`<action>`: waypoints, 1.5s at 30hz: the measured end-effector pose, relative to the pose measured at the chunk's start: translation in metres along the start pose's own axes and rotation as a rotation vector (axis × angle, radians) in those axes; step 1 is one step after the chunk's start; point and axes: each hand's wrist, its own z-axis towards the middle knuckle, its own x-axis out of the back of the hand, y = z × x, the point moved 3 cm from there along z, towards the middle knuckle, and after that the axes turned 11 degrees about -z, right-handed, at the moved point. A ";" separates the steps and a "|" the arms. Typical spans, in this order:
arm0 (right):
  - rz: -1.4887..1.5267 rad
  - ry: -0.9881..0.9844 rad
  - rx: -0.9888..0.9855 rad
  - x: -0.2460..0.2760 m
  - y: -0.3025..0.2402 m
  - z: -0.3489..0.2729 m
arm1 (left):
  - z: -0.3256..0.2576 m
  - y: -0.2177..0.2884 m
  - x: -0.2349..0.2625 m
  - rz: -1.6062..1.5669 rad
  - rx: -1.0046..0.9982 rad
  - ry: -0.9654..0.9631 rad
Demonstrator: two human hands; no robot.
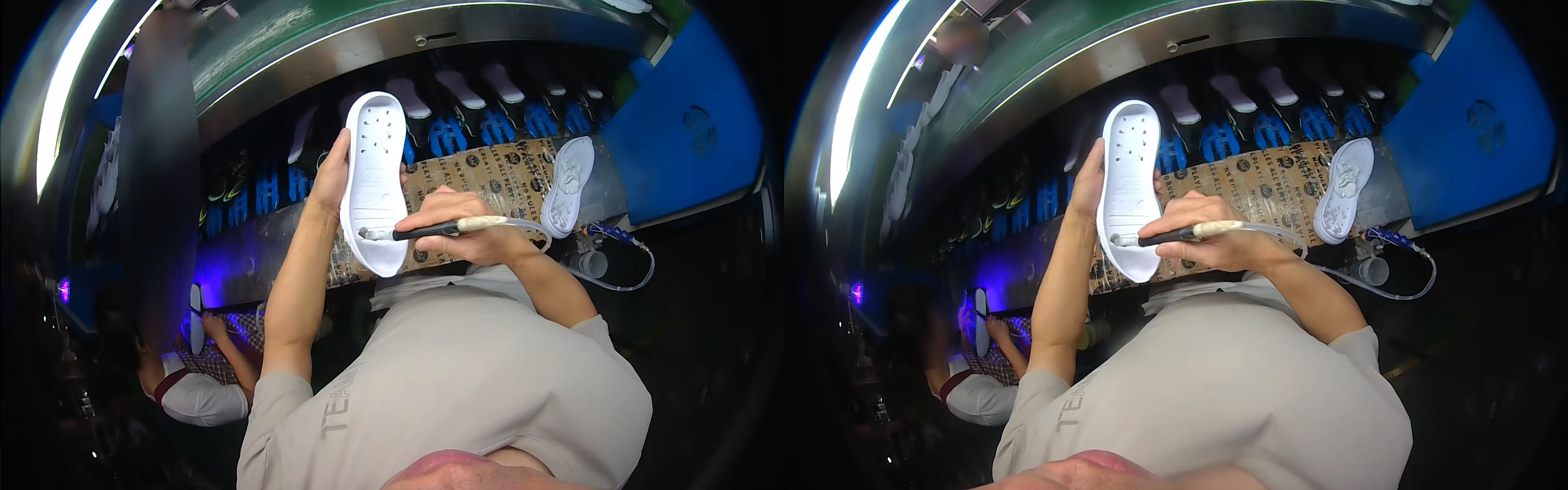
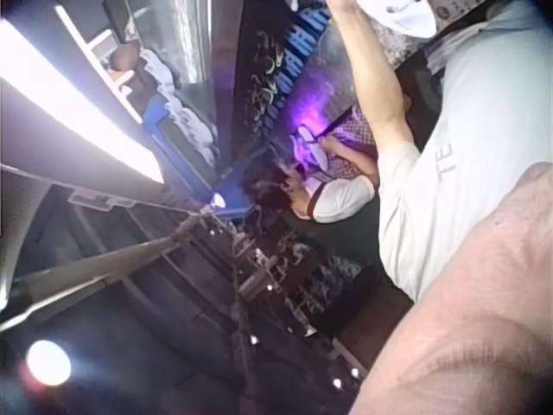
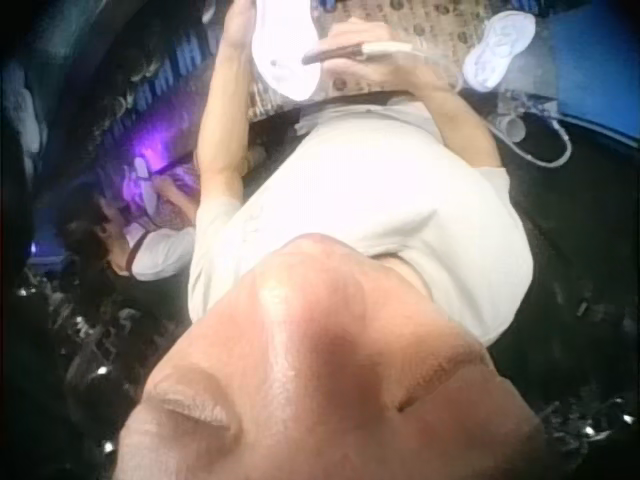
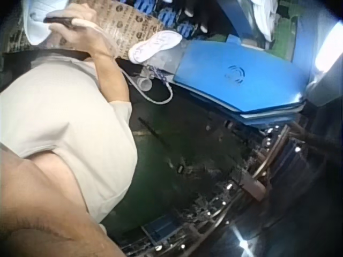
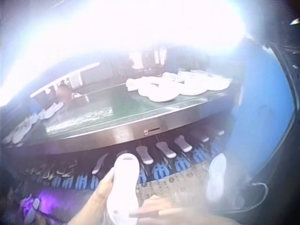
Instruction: The person repeatedly picks up white slipper soles from a conveyor belt, paints the bottom surface with a brush, and places them back on the belt. The process is continuous and repetitive, with the person handling one slipper at a time.
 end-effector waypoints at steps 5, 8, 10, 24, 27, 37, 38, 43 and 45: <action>0.041 0.664 0.008 0.055 0.007 -0.022 | 0.031 0.086 -0.087 0.067 -0.235 -0.239; -0.037 0.743 -0.059 0.053 0.020 -0.022 | 0.111 0.185 -0.081 0.086 -0.395 -0.160; -0.076 0.669 -0.111 0.042 0.023 -0.020 | 0.182 0.243 -0.032 0.097 -0.474 0.100; -0.119 0.390 -0.552 -0.039 0.150 -0.076 | 0.154 0.323 0.095 1.997 -0.025 0.949; -0.127 0.357 -0.540 -0.054 0.165 -0.078 | 0.134 0.399 0.197 2.244 0.123 1.021; -0.183 0.330 -0.547 -0.066 0.181 -0.087 | 0.092 0.501 0.300 2.314 0.214 1.425; -0.170 0.328 -0.557 -0.065 0.182 -0.088 | 0.092 0.510 0.305 2.418 0.240 1.416; -0.132 0.316 -0.566 -0.065 0.185 -0.096 | 0.080 0.551 0.360 2.486 0.216 1.274; -0.127 0.324 -0.537 -0.067 0.186 -0.097 | 0.077 0.563 0.372 2.482 0.194 1.222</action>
